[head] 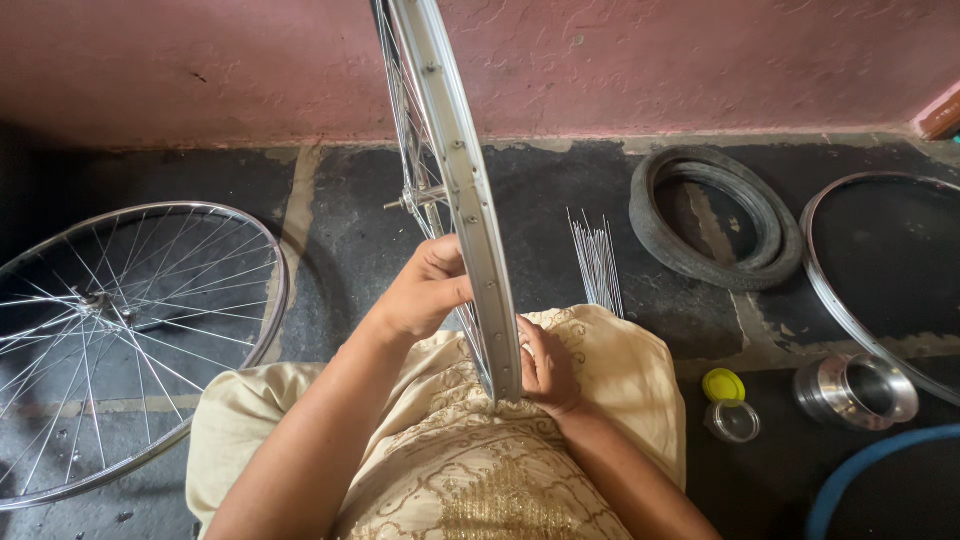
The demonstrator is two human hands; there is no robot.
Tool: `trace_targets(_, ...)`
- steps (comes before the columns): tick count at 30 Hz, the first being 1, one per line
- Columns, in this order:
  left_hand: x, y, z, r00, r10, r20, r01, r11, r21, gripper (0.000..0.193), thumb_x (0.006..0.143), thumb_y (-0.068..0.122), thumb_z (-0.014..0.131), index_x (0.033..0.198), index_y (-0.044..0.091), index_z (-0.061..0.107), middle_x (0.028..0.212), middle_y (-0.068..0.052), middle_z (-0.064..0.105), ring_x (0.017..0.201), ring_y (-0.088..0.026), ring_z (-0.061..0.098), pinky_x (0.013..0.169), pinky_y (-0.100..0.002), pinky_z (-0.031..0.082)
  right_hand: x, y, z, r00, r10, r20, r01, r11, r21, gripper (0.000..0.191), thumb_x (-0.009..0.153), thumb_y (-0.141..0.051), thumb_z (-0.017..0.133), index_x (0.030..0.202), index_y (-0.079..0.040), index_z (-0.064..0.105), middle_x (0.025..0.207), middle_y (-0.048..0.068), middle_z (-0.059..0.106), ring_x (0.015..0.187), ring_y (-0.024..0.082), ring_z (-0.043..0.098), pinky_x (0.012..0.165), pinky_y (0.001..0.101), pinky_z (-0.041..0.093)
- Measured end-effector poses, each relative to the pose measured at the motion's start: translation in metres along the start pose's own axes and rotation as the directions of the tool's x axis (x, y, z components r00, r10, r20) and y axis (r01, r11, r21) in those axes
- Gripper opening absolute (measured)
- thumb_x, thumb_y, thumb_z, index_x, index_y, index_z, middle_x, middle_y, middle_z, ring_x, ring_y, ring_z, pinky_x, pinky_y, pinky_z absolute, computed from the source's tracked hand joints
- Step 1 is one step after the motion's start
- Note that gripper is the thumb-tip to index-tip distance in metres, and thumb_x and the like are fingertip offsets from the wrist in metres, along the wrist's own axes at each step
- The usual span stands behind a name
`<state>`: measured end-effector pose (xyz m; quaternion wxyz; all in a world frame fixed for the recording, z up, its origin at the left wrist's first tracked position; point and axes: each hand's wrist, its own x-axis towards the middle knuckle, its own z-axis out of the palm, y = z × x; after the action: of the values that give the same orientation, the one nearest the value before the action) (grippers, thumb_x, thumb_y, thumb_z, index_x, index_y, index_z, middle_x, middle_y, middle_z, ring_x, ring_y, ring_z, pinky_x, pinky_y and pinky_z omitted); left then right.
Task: The person laces a bicycle wheel by inserting spokes one at a time through the rim and hub. They rotate the wheel to access different spoke holes and continue adding spokes until the wheel is fully laced.
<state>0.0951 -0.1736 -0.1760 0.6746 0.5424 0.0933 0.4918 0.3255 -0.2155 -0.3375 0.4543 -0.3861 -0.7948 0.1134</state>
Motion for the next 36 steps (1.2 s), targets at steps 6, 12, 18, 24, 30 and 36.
trace_targets(6,0.003,0.009,0.010,1.000,-0.014,-0.010,0.015,0.997,0.076,0.024,0.103,0.027,0.070,0.107,0.004,0.072,0.097,0.001,0.068,0.090,-0.010,0.061,0.085,-0.029,0.052,0.002,-0.004,-0.001,0.997,0.071,0.020,-0.070,0.996,-0.057,0.045,0.096,-0.011,0.052,0.139,-0.002,0.056,0.097,0.013,0.072,0.086,0.028,0.069,0.080,0.0405,0.056)
trace_targets(12,0.004,0.043,0.057,0.957,0.276,-0.090,-0.163,0.769,0.618,0.036,0.101,0.034,0.062,0.120,0.004,0.066,0.113,-0.004,0.060,0.111,-0.018,0.054,0.101,-0.037,0.043,0.004,-0.002,0.001,0.999,-0.032,-0.018,0.033,0.998,0.062,0.044,0.100,-0.010,0.048,0.143,-0.002,0.051,0.113,0.016,0.071,0.093,0.030,0.071,0.084,0.0402,0.058)
trace_targets(18,0.002,0.050,0.108,0.834,0.478,-0.274,0.076,0.393,0.916,0.066,0.081,0.020,0.083,0.135,0.001,0.049,0.117,-0.013,0.059,0.106,-0.028,0.059,0.094,-0.047,0.048,-0.005,0.006,0.007,0.961,0.256,0.107,-0.227,0.948,-0.225,0.017,0.096,-0.014,0.064,0.112,-0.013,0.061,0.094,0.008,0.071,0.088,0.028,0.068,0.082,0.0410,0.053)
trace_targets(24,-0.011,0.076,0.077,0.784,0.123,-0.609,0.376,0.686,0.622,0.062,0.075,-0.011,0.061,0.132,0.009,0.049,0.127,-0.009,0.067,0.084,-0.028,0.066,0.067,-0.048,0.057,-0.006,0.004,0.002,0.999,0.039,0.034,-0.039,0.999,-0.004,0.044,0.098,-0.011,0.059,0.140,-0.003,0.052,0.114,0.008,0.072,0.090,0.025,0.068,0.085,0.0385,0.054)
trace_targets(30,-0.063,0.133,-0.006,0.895,0.246,-0.371,-0.029,0.864,0.503,0.063,0.069,-0.015,0.052,0.129,0.003,0.050,0.140,-0.021,0.064,0.141,-0.034,0.059,0.125,-0.049,0.040,0.005,0.002,0.009,0.989,0.146,0.024,-0.141,0.978,-0.153,0.041,0.100,-0.012,0.060,0.141,-0.009,0.054,0.115,0.010,0.072,0.098,0.027,0.069,0.087,0.0382,0.054)
trace_targets(36,-0.103,0.149,-0.050,0.930,0.204,-0.307,-0.063,0.908,0.413,0.060,0.066,-0.013,0.058,0.124,0.004,0.057,0.135,-0.024,0.065,0.137,-0.038,0.060,0.122,-0.054,0.047,0.084,0.039,0.034,0.960,0.263,-0.100,-0.231,0.940,0.250,0.039,0.100,-0.011,0.058,0.138,-0.004,0.054,0.115,0.011,0.073,0.097,0.018,0.071,0.082,0.0320,0.056)
